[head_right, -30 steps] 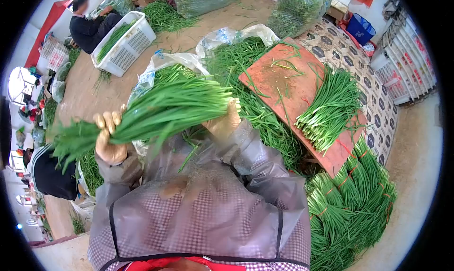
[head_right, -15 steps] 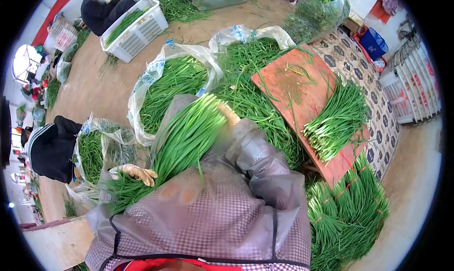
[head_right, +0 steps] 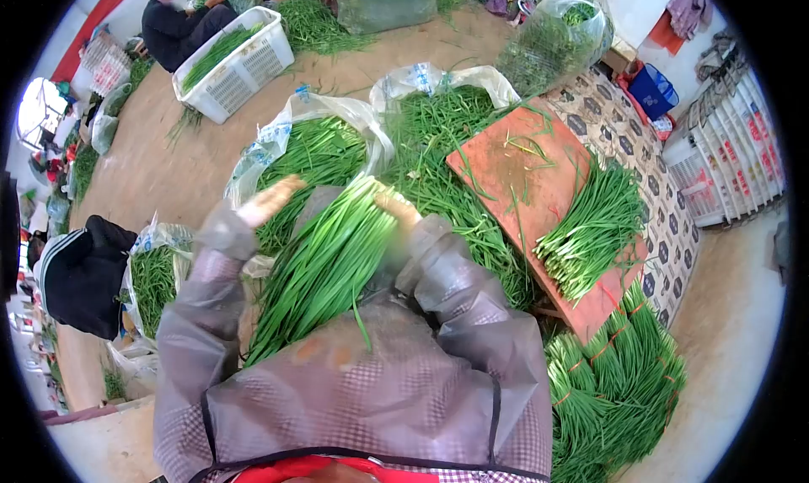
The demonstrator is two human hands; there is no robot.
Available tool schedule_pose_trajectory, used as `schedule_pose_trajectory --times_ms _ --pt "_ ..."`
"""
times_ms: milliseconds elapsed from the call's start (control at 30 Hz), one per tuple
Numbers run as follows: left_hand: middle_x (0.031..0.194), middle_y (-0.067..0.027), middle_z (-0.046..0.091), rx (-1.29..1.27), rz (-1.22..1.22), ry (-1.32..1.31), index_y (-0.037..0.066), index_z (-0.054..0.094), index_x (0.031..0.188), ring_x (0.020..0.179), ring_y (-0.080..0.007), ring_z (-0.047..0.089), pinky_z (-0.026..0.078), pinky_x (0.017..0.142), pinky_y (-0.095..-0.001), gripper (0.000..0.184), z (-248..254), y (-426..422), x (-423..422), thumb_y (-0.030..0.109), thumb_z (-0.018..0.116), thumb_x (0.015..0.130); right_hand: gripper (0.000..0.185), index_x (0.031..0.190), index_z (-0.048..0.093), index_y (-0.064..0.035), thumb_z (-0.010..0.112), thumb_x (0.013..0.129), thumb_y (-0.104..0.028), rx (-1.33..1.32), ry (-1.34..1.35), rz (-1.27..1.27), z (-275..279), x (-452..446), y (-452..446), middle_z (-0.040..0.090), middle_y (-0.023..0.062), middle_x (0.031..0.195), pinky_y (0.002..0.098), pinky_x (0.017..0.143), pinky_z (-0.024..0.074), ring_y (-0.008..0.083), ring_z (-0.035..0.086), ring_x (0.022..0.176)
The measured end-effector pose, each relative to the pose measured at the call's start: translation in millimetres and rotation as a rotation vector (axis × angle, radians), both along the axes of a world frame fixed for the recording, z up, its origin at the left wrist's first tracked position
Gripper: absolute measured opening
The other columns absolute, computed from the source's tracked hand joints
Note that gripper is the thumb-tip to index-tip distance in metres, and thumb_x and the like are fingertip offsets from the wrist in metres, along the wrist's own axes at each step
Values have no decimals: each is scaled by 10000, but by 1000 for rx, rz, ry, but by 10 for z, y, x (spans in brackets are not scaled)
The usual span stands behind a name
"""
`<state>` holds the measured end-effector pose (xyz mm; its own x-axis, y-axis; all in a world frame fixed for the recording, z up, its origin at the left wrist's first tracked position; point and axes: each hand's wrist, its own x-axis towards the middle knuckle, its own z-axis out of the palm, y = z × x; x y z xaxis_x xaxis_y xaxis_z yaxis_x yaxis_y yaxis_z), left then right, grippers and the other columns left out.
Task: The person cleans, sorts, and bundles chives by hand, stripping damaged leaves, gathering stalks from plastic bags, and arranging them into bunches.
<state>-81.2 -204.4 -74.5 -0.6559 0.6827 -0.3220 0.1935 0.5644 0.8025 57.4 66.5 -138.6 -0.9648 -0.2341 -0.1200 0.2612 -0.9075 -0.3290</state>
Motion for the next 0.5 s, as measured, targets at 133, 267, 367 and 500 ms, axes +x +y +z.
schedule_pose_trajectory --times_ms 133,267,367,500 --pt "1501 -233 159 131 -223 82 46 272 1435 1409 -367 62 66 1135 -449 726 -228 492 201 530 443 921 523 1278 470 -3 652 822 -184 114 91 7 249 -87 -27 590 118 1188 371 967 432 236 573 1079" --pt "1504 -265 98 241 -315 62 30 213 1448 1398 -428 -36 28 1117 -512 923 -58 523 403 638 517 825 504 1288 483 -40 640 809 -52 272 137 -99 463 -104 -117 546 154 1249 397 971 432 271 537 1138" --pt "1394 -169 377 455 -185 -341 5 227 1433 1298 -264 343 279 1070 -405 970 216 462 666 438 754 743 592 1324 463 -46 698 784 -102 844 378 -206 665 -81 -177 371 175 1415 368 1050 329 252 389 1284" --pt "1315 -65 461 603 -99 -569 37 277 1419 1201 -174 433 353 1015 -343 873 320 423 928 287 782 752 893 1468 242 -142 755 739 -83 744 517 -231 1050 13 -320 222 153 1496 359 1079 267 230 277 1333"
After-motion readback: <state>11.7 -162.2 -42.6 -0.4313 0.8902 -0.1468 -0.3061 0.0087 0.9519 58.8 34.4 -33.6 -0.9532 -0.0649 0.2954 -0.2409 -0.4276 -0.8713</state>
